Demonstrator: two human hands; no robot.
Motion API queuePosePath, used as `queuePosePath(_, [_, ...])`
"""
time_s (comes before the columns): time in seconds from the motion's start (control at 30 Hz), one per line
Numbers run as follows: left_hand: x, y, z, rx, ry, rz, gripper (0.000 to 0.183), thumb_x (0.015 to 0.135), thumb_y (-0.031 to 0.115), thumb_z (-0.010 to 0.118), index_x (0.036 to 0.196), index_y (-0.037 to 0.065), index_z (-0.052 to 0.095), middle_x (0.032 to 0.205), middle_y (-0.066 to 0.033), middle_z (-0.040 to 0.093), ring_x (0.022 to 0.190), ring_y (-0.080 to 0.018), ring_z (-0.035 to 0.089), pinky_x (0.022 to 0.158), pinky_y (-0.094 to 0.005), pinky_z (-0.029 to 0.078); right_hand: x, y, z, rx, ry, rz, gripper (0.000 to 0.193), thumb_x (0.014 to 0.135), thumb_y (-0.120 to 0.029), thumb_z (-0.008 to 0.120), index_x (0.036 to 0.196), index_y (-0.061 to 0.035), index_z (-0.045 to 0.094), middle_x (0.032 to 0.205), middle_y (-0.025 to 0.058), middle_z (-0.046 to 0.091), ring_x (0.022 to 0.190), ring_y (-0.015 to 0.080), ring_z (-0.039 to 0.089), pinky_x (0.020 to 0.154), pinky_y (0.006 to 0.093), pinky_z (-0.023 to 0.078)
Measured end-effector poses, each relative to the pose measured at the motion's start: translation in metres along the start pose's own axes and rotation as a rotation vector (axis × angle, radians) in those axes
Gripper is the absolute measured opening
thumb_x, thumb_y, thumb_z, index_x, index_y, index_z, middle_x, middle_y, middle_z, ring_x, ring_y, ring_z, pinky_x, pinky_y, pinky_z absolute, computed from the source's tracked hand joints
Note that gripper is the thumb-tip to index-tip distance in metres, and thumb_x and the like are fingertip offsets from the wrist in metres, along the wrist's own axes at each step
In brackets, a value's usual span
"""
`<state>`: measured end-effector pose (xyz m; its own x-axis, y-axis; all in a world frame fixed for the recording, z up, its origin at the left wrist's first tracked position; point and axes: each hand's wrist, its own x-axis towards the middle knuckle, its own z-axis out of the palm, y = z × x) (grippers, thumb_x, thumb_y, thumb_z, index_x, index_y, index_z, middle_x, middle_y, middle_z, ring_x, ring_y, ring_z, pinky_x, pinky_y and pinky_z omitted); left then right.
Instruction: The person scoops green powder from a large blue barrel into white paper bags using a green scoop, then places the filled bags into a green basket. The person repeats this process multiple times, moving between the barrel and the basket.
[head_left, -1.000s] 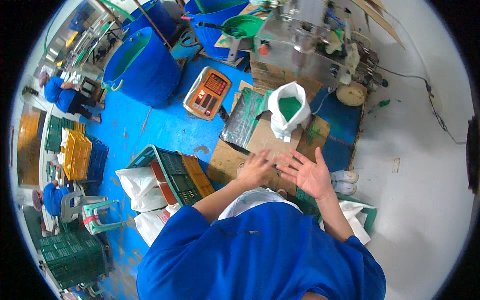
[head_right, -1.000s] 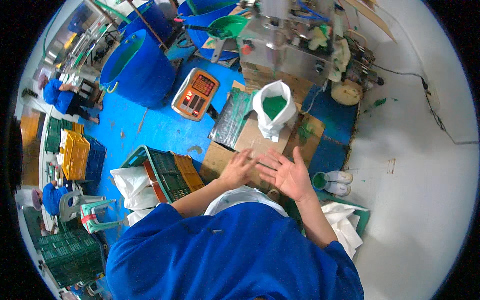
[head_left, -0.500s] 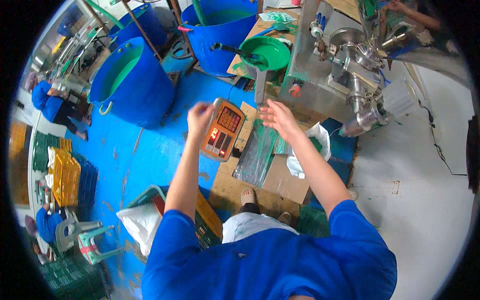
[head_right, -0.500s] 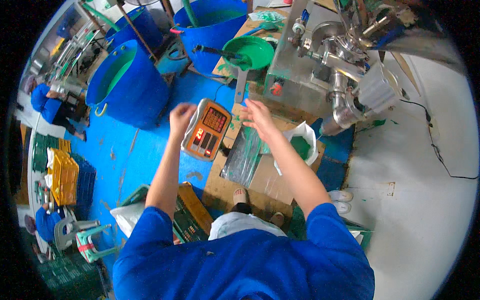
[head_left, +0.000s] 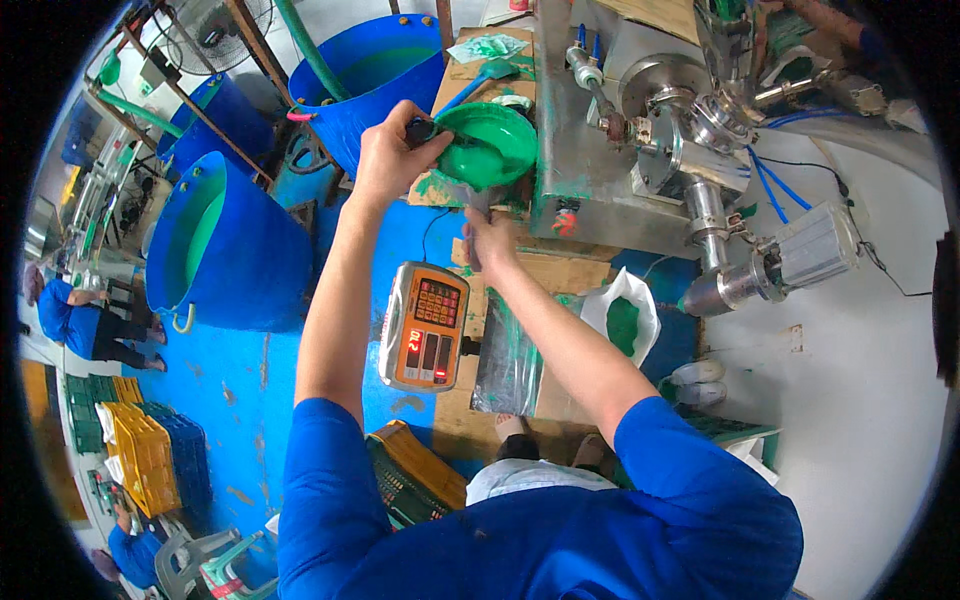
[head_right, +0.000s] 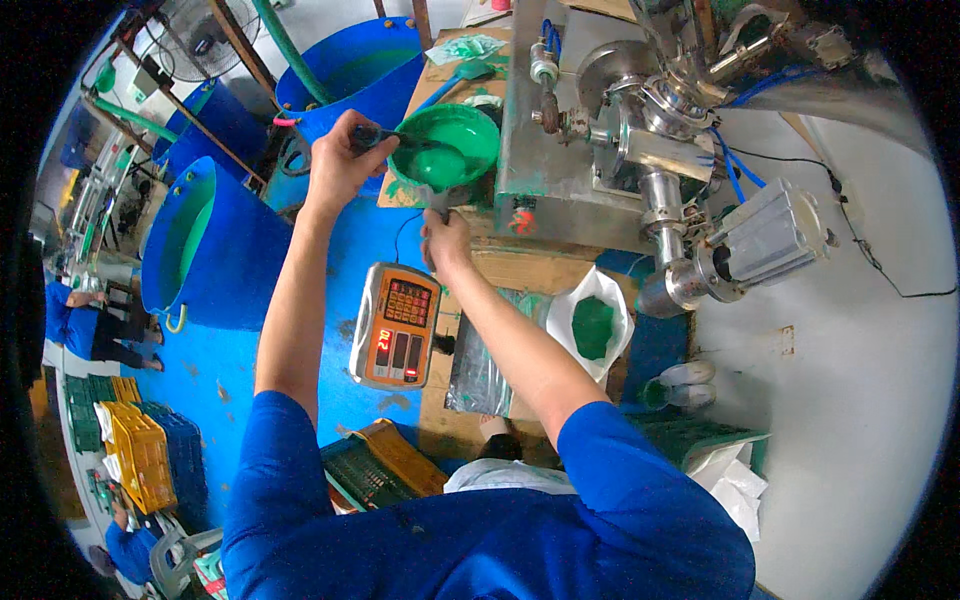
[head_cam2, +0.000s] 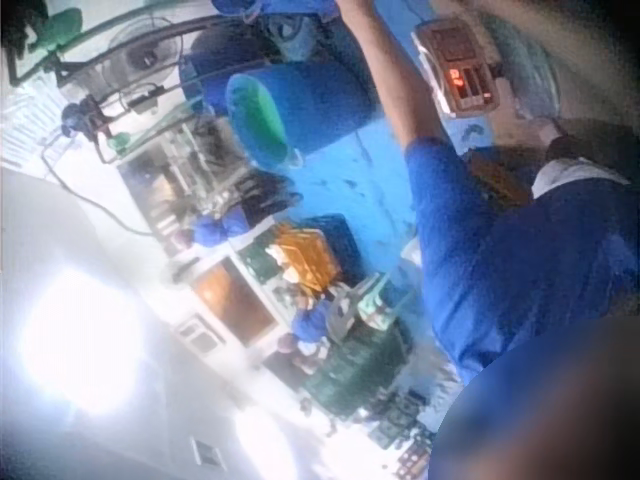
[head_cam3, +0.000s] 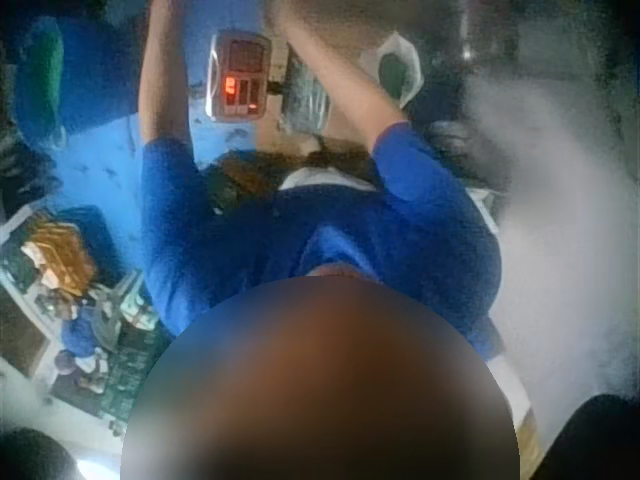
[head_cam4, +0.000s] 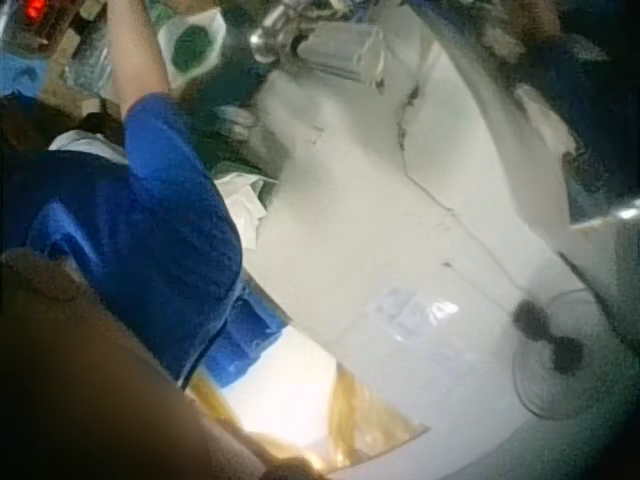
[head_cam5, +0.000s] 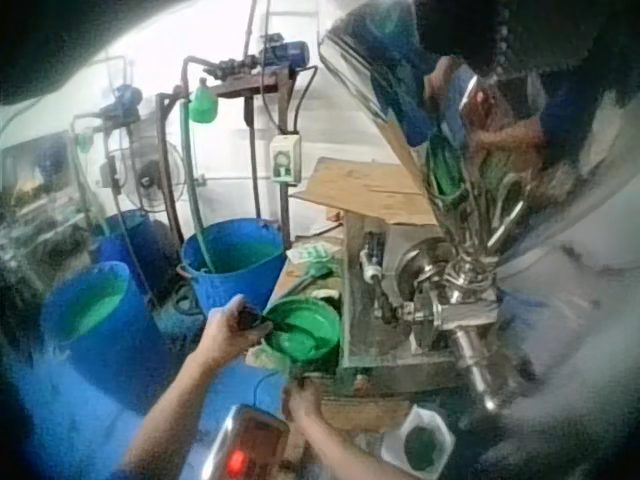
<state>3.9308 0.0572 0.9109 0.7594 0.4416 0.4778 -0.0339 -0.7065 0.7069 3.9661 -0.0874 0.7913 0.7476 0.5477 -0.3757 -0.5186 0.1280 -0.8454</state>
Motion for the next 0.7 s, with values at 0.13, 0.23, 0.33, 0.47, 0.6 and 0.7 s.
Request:
queuePosePath(0.13, [-0.004,0.028,0.002,0.147,0.207,0.175,0.030,0.071,0.022,0.076,0.075,0.004,0.052,0.058,-0.0084,0.055,0.048,-0.0166,0.053,0.047,-0.0282,0.043,0.007,0.015,0.036,0.123,0.078,-0.101,0.023,0.087,-0.025,0.054,0.089,-0.0081,0.039,0.062,0.0026,0.046,0.041,0.0132,0.045,0.033,0.0299,0.035])
queuePosePath(0.23, [-0.015,0.031,0.009,0.179,0.247,0.247,0.027,0.071,0.019,0.075,0.072,0.005,0.052,0.058,-0.0087,0.053,0.048,-0.0194,0.053,0.048,-0.0277,0.043,0.021,0.023,0.056,0.212,0.066,-0.048,0.024,0.087,-0.027,0.054,0.090,-0.0087,0.038,0.059,0.0016,0.043,0.038,0.0122,0.042,0.031,0.0291,0.033])
queuePosePath(0.33, [-0.022,0.023,0.019,0.015,0.291,0.314,0.020,0.071,0.016,0.074,0.076,0.005,0.058,0.061,-0.0067,0.056,0.050,-0.0120,0.053,0.048,-0.0250,0.044,0.030,0.026,0.058,0.024,-0.046,-0.271,0.038,0.087,-0.028,0.056,0.107,-0.0040,0.034,0.084,0.0086,0.050,0.067,0.0150,0.053,0.056,0.0301,0.046])
queuePosePath(0.47, [-0.022,0.014,0.025,-0.399,0.498,-0.012,0.017,0.076,0.014,0.070,0.076,0.002,0.058,0.065,-0.0015,0.059,0.048,-0.0065,0.050,0.044,-0.0245,0.044,0.001,0.028,0.020,-0.391,0.010,-0.270,0.054,0.085,-0.030,0.058,0.124,-0.0051,0.031,0.097,0.0092,0.052,0.091,0.0170,0.052,0.081,0.0371,0.043])
queuePosePath(0.6, [-0.029,0.027,0.010,-0.723,0.719,-0.229,0.017,0.078,0.010,0.066,0.079,0.006,0.049,0.059,-0.0043,0.055,0.043,-0.0116,0.052,0.033,-0.0228,0.039,-0.085,0.026,-0.076,-0.266,-0.394,0.031,0.052,0.089,-0.023,0.055,0.132,-0.0098,0.028,0.100,0.0062,0.056,0.084,0.0132,0.055,0.076,0.0301,0.048])
queuePosePath(0.7, [-0.052,0.056,0.000,-0.759,0.693,-0.313,0.016,0.079,0.010,0.064,0.080,0.007,0.049,0.058,-0.0066,0.055,0.040,-0.0117,0.050,0.032,-0.0226,0.035,-0.157,0.021,-0.154,-0.228,-0.436,0.204,0.040,0.090,-0.026,0.055,0.122,-0.0057,0.043,0.093,0.0039,0.057,0.077,0.0107,0.055,0.071,0.0264,0.047])
